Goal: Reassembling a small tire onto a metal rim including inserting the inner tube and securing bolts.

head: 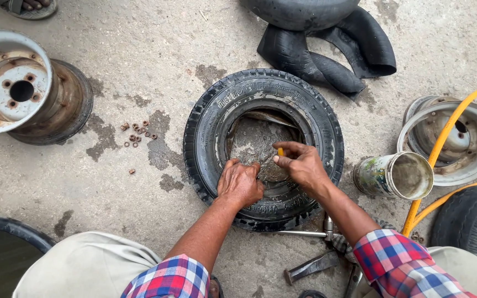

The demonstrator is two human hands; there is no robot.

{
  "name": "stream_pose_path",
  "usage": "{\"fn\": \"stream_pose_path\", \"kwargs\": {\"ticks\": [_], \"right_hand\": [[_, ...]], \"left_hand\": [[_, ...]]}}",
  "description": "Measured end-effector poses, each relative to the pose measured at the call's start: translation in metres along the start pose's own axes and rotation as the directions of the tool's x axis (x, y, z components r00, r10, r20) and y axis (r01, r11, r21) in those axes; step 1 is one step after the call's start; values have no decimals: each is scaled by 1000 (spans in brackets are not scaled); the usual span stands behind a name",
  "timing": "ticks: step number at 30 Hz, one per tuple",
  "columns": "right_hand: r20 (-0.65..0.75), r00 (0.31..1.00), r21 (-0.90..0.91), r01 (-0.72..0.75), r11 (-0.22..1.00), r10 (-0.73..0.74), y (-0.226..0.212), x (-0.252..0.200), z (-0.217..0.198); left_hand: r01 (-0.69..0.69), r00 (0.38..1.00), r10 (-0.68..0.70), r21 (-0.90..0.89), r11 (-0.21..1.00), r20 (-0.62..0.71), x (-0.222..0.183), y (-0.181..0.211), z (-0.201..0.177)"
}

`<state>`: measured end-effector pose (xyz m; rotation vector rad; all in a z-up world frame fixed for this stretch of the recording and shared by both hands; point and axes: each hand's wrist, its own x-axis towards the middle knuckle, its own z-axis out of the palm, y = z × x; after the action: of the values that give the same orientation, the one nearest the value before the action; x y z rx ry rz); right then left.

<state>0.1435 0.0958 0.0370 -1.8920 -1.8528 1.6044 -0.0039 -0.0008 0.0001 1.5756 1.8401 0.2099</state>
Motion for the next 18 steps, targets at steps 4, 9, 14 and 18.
{"fn": "stream_pose_path", "kwargs": {"ticks": [4,9,14,18], "right_hand": [[-22,988,140,154,978,-153,10,7,7],[-9,948,21,320,947,-320,36,16,17],[10,935,-3,355,935,-355,37,16,18],[19,935,-15,354,935,-353,38,16,21]], "left_hand": [[-32,993,30,-15,999,-116,4,-5,11],[6,998,-5,11,1000,-67,4,-2,9],[21,999,-20,24,999,-28,5,-2,10],[14,1000,-13,28,1000,-19,4,-1,7]]}}
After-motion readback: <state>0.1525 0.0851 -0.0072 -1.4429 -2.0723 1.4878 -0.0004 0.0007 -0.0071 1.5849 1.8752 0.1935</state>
